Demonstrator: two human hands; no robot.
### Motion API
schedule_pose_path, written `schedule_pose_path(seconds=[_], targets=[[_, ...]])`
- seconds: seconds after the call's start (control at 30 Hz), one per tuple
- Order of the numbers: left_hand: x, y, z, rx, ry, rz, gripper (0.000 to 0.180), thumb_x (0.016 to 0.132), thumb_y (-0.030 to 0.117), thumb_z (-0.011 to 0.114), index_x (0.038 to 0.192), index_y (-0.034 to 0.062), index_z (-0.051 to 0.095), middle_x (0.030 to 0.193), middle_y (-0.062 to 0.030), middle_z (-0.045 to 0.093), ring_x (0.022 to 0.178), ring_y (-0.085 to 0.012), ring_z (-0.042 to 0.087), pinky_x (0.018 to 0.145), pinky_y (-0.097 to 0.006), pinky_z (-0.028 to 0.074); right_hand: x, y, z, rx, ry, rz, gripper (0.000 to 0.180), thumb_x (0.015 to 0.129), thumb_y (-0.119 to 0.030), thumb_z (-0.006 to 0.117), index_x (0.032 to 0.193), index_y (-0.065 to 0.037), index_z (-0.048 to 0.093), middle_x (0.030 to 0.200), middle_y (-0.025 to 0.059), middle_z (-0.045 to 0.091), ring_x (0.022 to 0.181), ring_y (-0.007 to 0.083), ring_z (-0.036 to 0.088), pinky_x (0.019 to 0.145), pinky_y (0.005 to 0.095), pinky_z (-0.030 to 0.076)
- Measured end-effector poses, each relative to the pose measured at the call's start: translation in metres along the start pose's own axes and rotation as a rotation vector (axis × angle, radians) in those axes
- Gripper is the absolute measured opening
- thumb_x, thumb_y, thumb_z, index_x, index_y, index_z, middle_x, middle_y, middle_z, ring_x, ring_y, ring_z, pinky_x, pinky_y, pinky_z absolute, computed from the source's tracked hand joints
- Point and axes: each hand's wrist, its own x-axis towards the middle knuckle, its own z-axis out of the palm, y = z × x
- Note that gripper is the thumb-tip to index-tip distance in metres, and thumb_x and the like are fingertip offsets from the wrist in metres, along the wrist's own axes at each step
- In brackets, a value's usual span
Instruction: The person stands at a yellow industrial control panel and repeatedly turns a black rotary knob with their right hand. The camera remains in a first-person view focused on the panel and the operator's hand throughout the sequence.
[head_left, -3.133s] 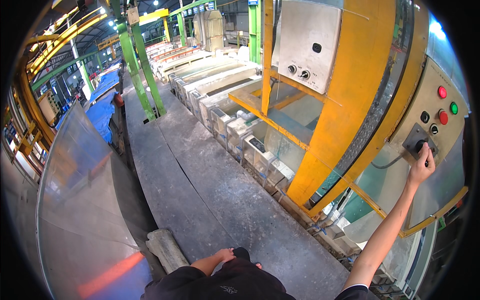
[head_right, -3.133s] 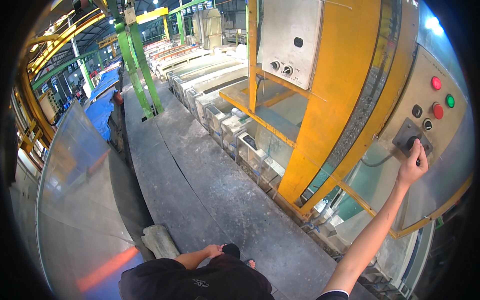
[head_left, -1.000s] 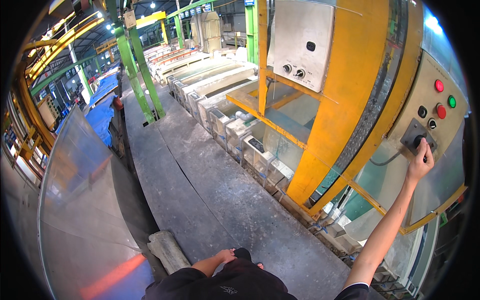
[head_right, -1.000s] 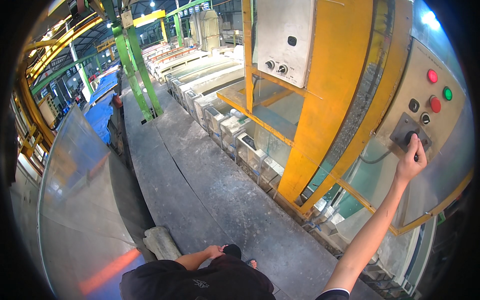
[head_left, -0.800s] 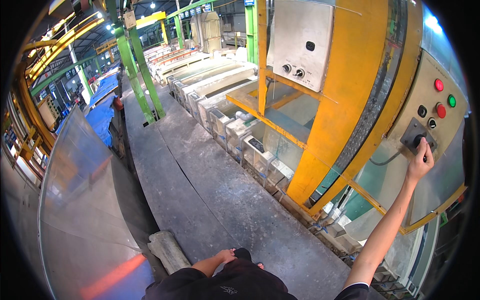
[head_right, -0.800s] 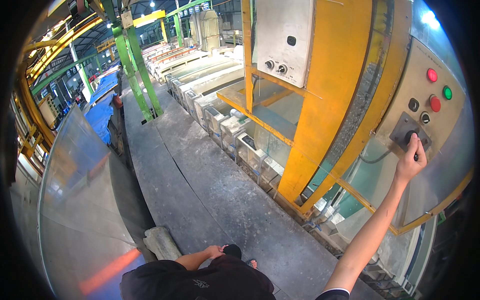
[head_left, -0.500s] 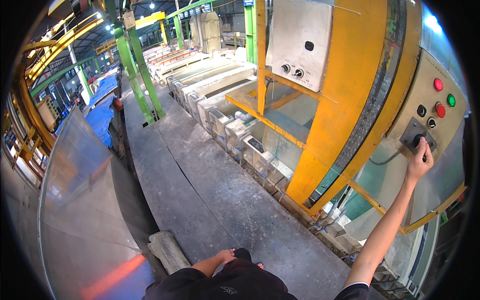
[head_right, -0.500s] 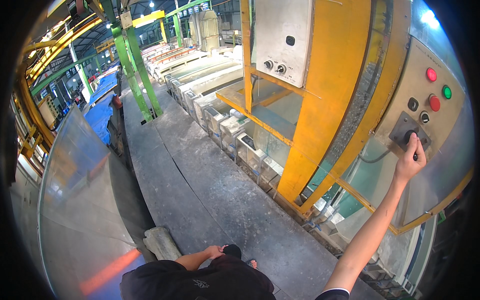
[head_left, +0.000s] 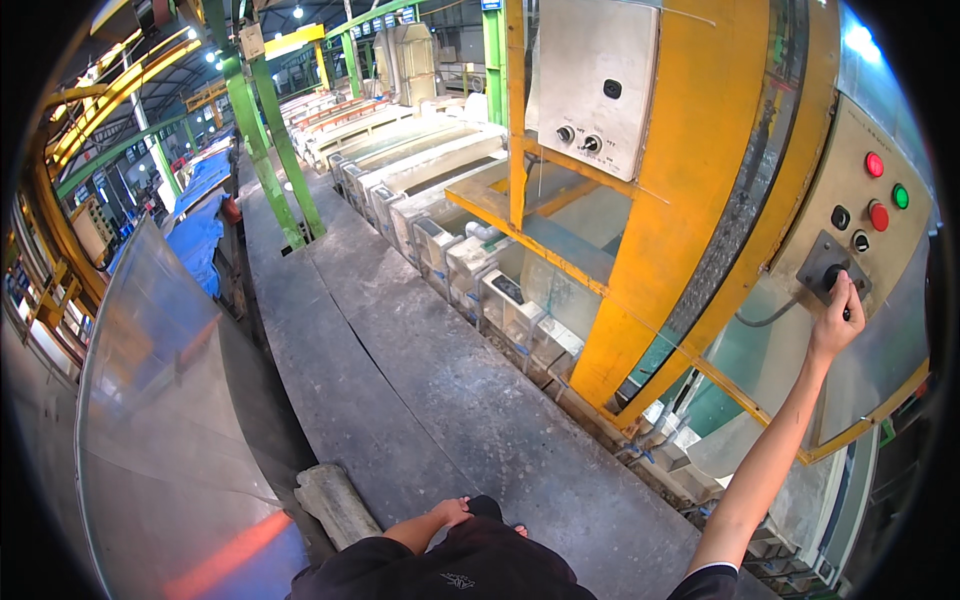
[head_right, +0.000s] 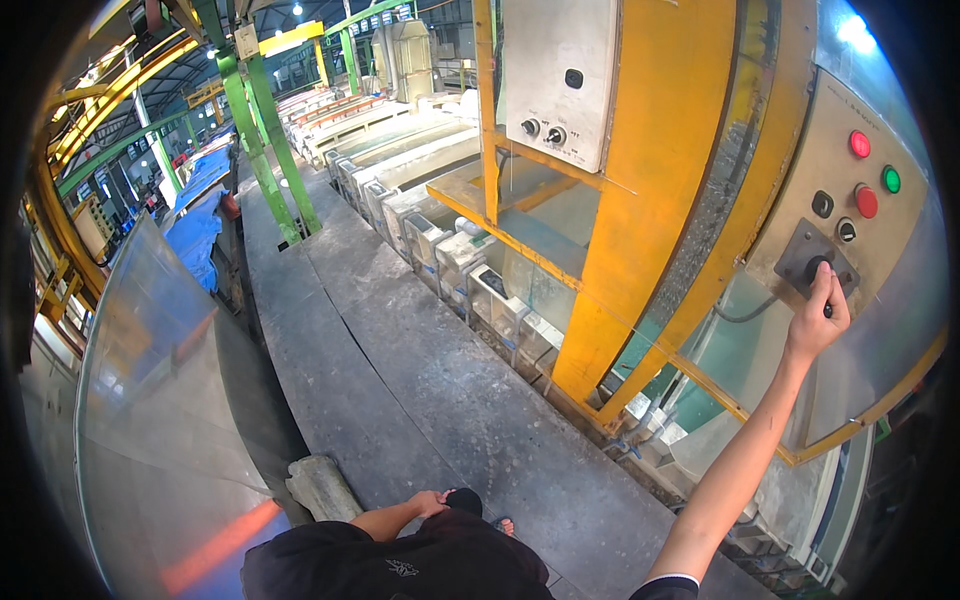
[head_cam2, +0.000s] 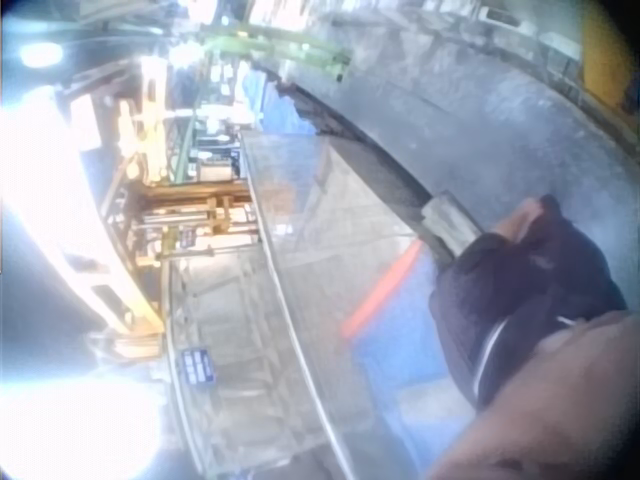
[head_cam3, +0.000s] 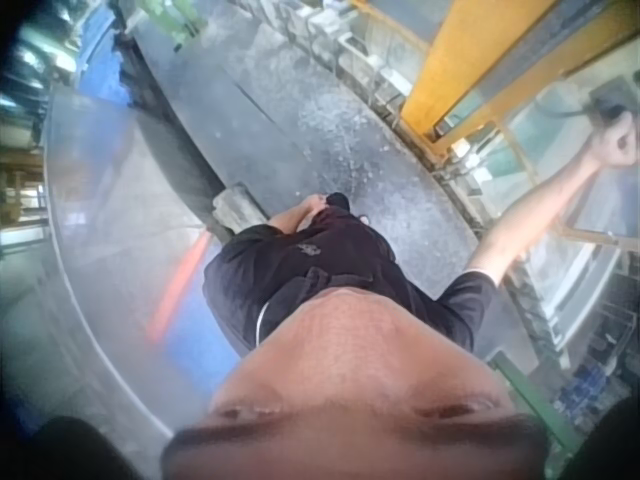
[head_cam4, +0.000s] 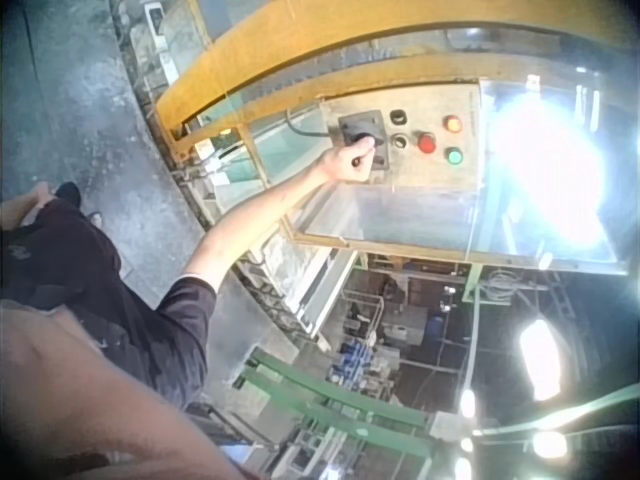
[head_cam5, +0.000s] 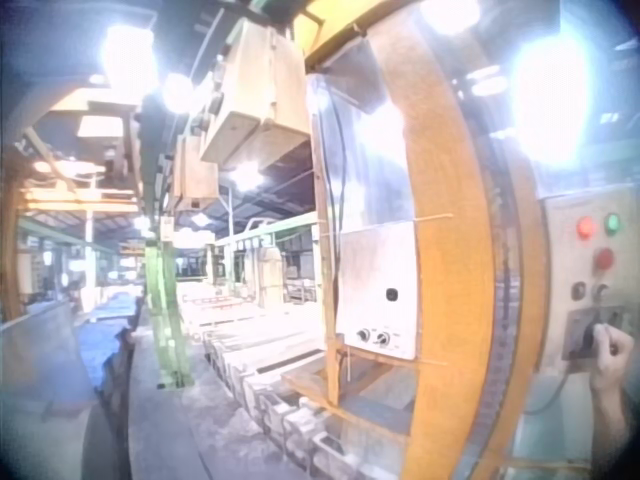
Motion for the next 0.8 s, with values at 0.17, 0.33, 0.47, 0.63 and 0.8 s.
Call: schedule_pose_path(seconds=[0.17, 0.33, 0.47, 0.63, 0.8], targets=[[0.004, -0.005, 0.004, 0.036, 0.000, 0.030, 0.057, 0.073, 0.051, 0.048, 0.108, 0.0068, 0.056, 0.135, -0.0117, 0.037, 0.112, -0.0339, 0.046, 0.094, -0.037, 0.038, 0.001, -0.002, 0.000, -0.002, -0.017, -0.001, 0.027, 0.085, -0.009, 0.057, 0.062, 0.004, 0.051, 0.062, -0.0027, 0.045, 0.061, 0.0045, 0.038, 0.058, 0.0183, 0.031], [0.002, -0.002, 0.002, 0.039, -0.005, 0.023, 0.058, 0.073, 0.051, 0.049, 0.109, 0.0067, 0.056, 0.134, -0.0113, 0.037, 0.112, -0.0333, 0.046, 0.094, -0.037, 0.038, 0.000, -0.001, 0.001, 0.018, -0.011, -0.018, 0.028, 0.085, -0.009, 0.057, 0.062, 0.003, 0.050, 0.062, -0.0027, 0.045, 0.061, 0.0043, 0.038, 0.057, 0.0182, 0.030], [-0.001, -0.001, 0.000, 0.012, 0.005, 0.006, 0.058, 0.072, 0.051, 0.050, 0.109, 0.0067, 0.056, 0.133, -0.0116, 0.040, 0.112, -0.0330, 0.046, 0.094, -0.037, 0.038, 0.000, -0.003, 0.002, 0.016, -0.002, -0.015, 0.028, 0.085, -0.009, 0.057, 0.061, 0.003, 0.049, 0.062, -0.0026, 0.045, 0.061, 0.0044, 0.038, 0.057, 0.0182, 0.030], [0.005, -0.005, 0.003, 0.004, -0.006, 0.005, 0.055, 0.073, 0.049, 0.051, 0.107, 0.0064, 0.056, 0.126, -0.0133, 0.047, 0.110, -0.0327, 0.048, 0.093, -0.038, 0.039, 0.000, -0.005, 0.002, 0.002, 0.008, -0.012, 0.028, 0.085, -0.009, 0.057, 0.060, 0.003, 0.048, 0.062, -0.0026, 0.045, 0.061, 0.0044, 0.038, 0.058, 0.0181, 0.030], [0.010, -0.008, 0.008, 0.035, -0.003, 0.011, 0.053, 0.074, 0.047, 0.051, 0.107, 0.0058, 0.056, 0.120, -0.0154, 0.051, 0.107, -0.0332, 0.050, 0.092, -0.039, 0.039, 0.000, -0.004, 0.002, 0.028, -0.016, -0.006, 0.029, 0.085, -0.008, 0.056, 0.060, 0.002, 0.048, 0.062, -0.0027, 0.044, 0.061, 0.0043, 0.037, 0.057, 0.0182, 0.030]])
